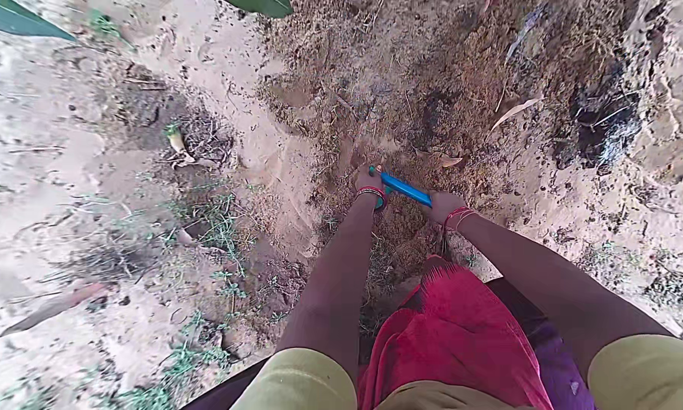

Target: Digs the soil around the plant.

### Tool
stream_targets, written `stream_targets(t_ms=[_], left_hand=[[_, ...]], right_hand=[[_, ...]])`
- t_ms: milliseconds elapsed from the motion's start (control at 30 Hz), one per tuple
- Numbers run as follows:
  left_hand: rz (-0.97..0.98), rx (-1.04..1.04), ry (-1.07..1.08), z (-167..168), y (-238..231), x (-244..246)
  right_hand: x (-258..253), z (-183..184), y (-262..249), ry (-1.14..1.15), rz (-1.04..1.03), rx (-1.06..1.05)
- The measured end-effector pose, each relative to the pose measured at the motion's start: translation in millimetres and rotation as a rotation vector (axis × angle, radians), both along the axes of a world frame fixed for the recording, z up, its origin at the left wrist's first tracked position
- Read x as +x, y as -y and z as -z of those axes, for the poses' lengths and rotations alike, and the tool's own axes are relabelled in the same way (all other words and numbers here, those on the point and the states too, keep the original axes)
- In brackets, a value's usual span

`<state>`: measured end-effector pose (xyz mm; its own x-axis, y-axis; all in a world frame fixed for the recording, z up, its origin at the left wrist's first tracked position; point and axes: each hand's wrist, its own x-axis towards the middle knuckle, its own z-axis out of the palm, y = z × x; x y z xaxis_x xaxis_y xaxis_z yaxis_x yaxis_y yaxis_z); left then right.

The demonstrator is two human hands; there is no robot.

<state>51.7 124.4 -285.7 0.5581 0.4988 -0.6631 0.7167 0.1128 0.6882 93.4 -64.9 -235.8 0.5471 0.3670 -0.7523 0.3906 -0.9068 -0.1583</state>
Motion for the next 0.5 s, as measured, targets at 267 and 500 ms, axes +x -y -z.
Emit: stream_targets(t_ms=[267, 500], left_hand=[[-0.586, -0.295, -0.032, 36, 1, -105], [-0.837, -0.286, -0.061, -17, 30, -77]], right_hand=[[-44, -10, -56, -0.094, -0.345, -0.063], [-7, -78, -56, -0.033, -0.553, -0.137]])
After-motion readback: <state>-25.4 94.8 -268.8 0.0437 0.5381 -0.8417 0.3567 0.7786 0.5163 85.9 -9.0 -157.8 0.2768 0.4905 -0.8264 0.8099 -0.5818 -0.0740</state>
